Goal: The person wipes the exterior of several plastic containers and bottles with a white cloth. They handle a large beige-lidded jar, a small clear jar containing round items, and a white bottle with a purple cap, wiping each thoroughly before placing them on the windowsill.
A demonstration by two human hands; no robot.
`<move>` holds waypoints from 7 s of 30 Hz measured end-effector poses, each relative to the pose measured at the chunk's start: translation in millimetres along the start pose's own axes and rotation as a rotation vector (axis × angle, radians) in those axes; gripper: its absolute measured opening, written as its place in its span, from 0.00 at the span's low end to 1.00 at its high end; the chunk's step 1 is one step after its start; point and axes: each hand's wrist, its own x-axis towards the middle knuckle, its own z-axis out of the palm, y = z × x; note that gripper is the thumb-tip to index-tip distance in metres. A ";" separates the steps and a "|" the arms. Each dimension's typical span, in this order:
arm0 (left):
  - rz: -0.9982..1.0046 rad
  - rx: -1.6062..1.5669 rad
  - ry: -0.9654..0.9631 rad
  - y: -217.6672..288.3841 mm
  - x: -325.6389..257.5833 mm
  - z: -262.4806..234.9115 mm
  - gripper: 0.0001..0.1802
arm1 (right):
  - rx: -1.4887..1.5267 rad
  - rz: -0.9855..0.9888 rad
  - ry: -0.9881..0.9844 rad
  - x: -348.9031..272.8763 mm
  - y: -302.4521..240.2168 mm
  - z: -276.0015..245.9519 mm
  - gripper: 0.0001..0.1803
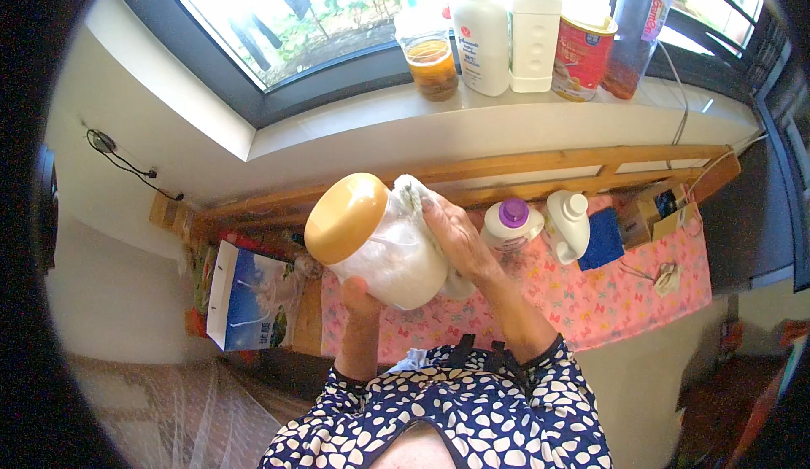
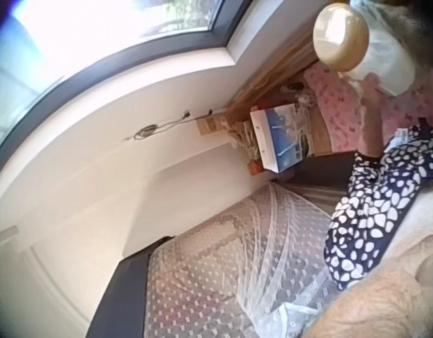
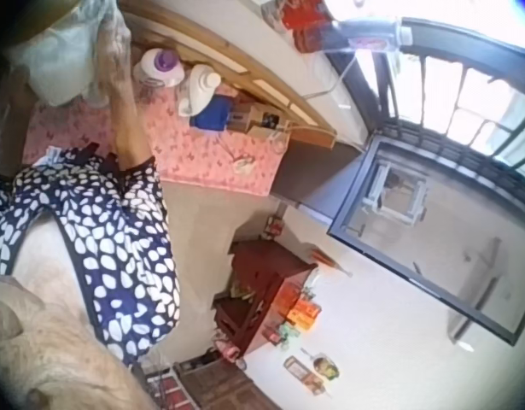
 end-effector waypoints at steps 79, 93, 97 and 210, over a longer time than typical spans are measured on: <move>0.064 0.059 -0.127 9.4 12.3 14.9 0.47 | -0.457 -0.660 0.068 -10.2 -34.3 16.1 0.25; 0.101 0.074 -0.131 13.1 5.7 10.6 0.47 | -0.548 -0.666 0.114 -46.6 -33.0 15.5 0.25; 0.142 0.100 -0.123 10.5 0.5 0.0 0.47 | -0.044 -0.331 -0.075 -16.3 -28.5 6.6 0.23; 0.191 0.100 0.139 4.8 11.3 36.9 0.40 | -0.576 -0.664 0.407 -18.3 10.1 14.1 0.21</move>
